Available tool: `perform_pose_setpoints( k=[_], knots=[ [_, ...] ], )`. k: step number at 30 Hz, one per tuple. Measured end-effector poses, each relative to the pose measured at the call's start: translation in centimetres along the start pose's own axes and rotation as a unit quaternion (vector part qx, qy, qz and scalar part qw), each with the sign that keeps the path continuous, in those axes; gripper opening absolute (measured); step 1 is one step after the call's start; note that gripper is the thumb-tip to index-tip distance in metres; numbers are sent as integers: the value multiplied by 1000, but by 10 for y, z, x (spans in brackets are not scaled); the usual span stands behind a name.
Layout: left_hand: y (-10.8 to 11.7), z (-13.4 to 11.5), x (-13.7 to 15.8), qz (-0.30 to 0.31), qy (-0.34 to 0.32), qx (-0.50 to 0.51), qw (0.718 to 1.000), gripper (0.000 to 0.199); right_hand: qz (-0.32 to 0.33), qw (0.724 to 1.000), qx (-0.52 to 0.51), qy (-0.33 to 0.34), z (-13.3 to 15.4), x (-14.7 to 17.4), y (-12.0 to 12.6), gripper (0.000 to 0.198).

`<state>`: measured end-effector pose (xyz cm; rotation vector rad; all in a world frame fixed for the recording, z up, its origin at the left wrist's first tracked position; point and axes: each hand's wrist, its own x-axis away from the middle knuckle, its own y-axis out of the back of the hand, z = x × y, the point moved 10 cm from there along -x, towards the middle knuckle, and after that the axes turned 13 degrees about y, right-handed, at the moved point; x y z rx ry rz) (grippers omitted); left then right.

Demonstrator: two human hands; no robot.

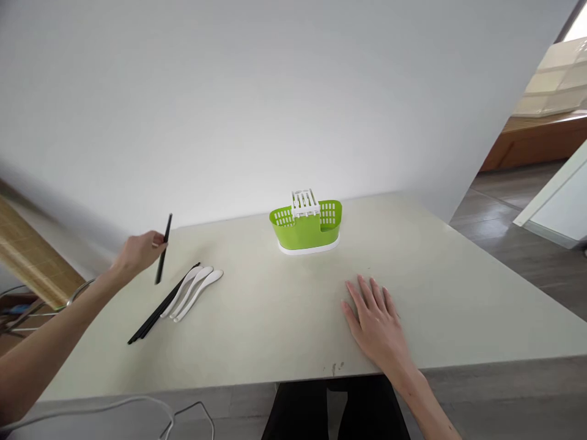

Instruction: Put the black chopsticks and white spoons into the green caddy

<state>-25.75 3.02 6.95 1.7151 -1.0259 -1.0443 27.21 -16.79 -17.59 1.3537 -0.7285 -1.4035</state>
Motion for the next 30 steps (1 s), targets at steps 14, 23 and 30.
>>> perform_pose_setpoints(
  k=[14, 23, 30],
  knots=[
    [-1, -255, 37, 66, -82, 474, 874, 26, -23, 999, -43, -7, 2, -6, 8, 63],
    [-69, -272, 17, 63, -51, 470, 879, 26, -56, 995, -76, 4, 0, -13, 9, 63],
    [-90, -262, 19, 57, -36, 447, 892, 23, -134, 986, -84, 60, 7, -111, 55, 73]
  ],
)
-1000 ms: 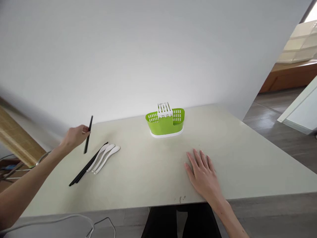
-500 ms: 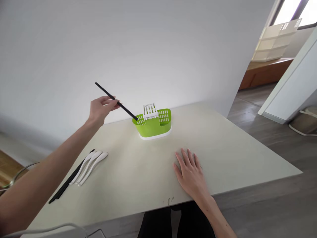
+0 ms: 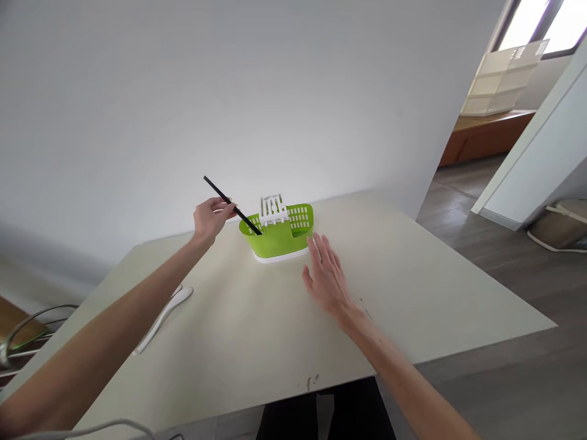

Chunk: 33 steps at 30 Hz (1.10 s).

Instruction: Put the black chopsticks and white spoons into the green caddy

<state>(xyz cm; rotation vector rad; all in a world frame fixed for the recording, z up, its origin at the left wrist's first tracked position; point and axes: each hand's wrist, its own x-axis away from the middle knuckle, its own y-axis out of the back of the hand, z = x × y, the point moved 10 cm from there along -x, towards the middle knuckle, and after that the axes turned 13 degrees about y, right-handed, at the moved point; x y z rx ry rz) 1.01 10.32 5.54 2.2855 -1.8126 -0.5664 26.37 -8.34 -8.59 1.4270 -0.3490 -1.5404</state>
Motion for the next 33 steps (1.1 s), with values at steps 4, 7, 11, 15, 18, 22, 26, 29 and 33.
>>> perform_pose_setpoints(
  k=[4, 7, 11, 15, 18, 22, 26, 29, 33],
  knots=[
    [6, 6, 6, 1, 1, -7, 1000, 22, 53, 998, 2, 19, 1, -53, -23, 62],
    [13, 11, 11, 7, -4, -10, 1000, 23, 82, 996, -7, 18, 1, -57, -41, 56],
    [20, 20, 14, 12, 4, -17, 1000, 23, 55, 997, -21, 39, 8, -38, -43, 58],
    [21, 21, 17, 19, 9, -32, 999, 23, 33, 997, -39, 57, 21, -18, -34, 60],
    [16, 17, 21, 38, 0, -54, 998, 22, 26, 997, -46, 62, 30, -9, -27, 64],
    [7, 20, 28, 61, 0, -69, 996, 22, 25, 996, -55, 68, 37, -5, -23, 71],
    [11, 14, 28, 50, 6, -42, 998, 26, 30, 995, -62, 73, 37, -4, -23, 75],
    [51, -8, 19, -2, -3, 46, 999, 31, 43, 995, -59, 76, 34, -2, -24, 76],
    [131, -35, 15, -70, -17, 150, 986, 22, 50, 994, -42, 89, 29, -1, -27, 76]
  ],
)
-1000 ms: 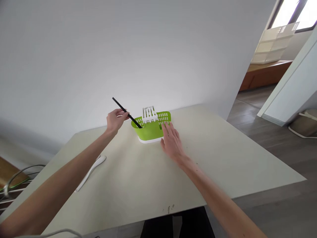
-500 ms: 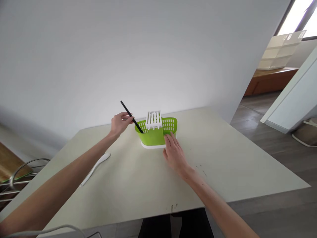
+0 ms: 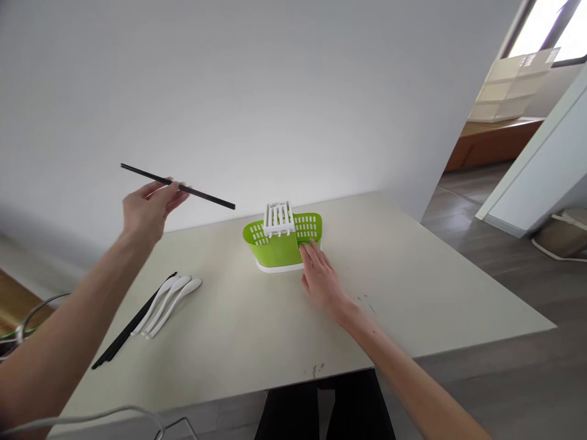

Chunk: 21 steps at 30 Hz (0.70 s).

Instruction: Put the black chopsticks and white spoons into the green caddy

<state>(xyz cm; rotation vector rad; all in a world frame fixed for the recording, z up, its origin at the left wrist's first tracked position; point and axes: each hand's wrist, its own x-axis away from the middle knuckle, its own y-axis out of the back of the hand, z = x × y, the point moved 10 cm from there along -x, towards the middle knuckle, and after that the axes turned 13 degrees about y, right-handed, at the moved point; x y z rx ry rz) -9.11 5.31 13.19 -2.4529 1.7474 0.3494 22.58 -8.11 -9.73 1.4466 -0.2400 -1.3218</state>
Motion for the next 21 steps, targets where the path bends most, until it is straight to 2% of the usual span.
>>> perform_pose_setpoints(
  k=[1, 3, 4, 7, 9, 11, 14, 17, 19, 21],
  knots=[
    [10, -1, 1, 14, 20, -5, 1000, 21, 0, 1000, 6, 0, -3, -1, -1, 76],
    [20, 17, 11, 63, 91, -54, 992, 26, 1, 1000, 19, -1, -9, -6, -6, 77],
    [20, 35, 21, 94, 135, -91, 982, 31, 1, 1000, 25, -1, -13, -10, -10, 79],
    [14, 105, 66, 198, 256, -183, 928, 41, 19, 999, 41, 1, -23, -25, -24, 82],
    [8, 145, 96, 254, 305, -219, 891, 43, 37, 998, 51, -2, -29, -37, -34, 82],
    [1, 172, 119, 300, 328, -245, 862, 43, 49, 997, 57, -8, -35, -48, -41, 80],
    [-8, 186, 135, 324, 305, -319, 837, 35, 56, 997, 58, -15, -43, -63, -46, 80],
    [-24, 184, 137, 327, 218, -444, 805, 24, 60, 996, 57, -29, -49, -68, -43, 79],
    [-38, 183, 138, 331, 167, -499, 783, 22, 59, 996, 59, -41, -50, -62, -37, 78],
    [-50, 185, 139, 330, 142, -522, 774, 18, 50, 996, 54, -54, -48, -47, -27, 76]
  ],
)
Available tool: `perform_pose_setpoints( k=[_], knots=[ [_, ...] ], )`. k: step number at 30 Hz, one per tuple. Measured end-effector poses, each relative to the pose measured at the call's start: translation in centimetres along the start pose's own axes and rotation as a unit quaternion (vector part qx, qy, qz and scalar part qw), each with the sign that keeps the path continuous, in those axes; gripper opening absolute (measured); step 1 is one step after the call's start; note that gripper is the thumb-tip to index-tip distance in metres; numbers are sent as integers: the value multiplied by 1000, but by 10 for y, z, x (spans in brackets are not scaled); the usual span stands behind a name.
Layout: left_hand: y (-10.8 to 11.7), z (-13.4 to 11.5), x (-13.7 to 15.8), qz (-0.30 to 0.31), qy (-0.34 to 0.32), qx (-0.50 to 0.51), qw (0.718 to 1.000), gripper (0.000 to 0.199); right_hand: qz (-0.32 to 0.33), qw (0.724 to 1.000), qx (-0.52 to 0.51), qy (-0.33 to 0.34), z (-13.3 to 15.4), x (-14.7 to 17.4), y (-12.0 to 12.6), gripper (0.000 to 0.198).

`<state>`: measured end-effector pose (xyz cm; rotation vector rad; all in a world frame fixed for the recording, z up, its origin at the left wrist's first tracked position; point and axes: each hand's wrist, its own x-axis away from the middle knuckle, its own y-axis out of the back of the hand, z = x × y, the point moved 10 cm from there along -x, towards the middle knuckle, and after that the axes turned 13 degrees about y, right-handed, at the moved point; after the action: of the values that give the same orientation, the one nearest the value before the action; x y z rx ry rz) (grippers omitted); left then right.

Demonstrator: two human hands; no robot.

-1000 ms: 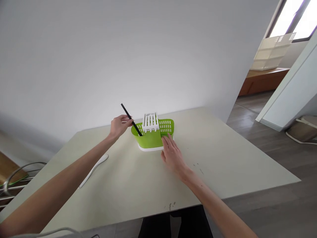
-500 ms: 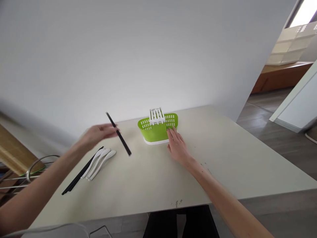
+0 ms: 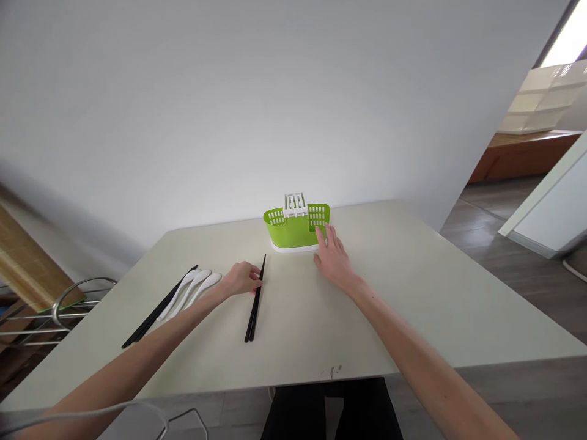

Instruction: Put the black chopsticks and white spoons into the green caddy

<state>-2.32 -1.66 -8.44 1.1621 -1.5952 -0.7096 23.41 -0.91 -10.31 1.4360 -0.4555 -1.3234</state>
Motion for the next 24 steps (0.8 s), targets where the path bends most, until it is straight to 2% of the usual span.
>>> perform_pose_setpoints(
  k=[5, 10, 13, 15, 17, 20, 22, 24],
  knots=[
    [-11, -13, -7, -40, -10, -68, 997, 9, -11, 999, -28, -25, -5, 63, 18, 72],
    [-18, -24, 2, -84, -18, -134, 987, 14, -19, 994, -51, -97, -26, 128, 30, 67],
    [-7, -23, 17, -116, -17, -150, 982, 22, -15, 989, -61, -131, -33, 162, 34, 63],
    [17, -8, 29, -150, -9, -141, 979, 33, -10, 987, -62, -151, -36, 183, 37, 61],
    [54, 24, 42, -199, 15, -116, 973, 39, 0, 984, -66, -164, -38, 200, 39, 59],
    [108, 108, 60, -267, 100, -91, 954, 36, 8, 981, -68, -181, -40, 216, 43, 56],
    [125, 169, 68, -270, 142, -98, 947, 38, 6, 980, -61, -190, -41, 219, 44, 54],
    [127, 221, 75, -257, 169, -108, 945, 42, 6, 980, -57, -192, -41, 219, 43, 55]
  ],
)
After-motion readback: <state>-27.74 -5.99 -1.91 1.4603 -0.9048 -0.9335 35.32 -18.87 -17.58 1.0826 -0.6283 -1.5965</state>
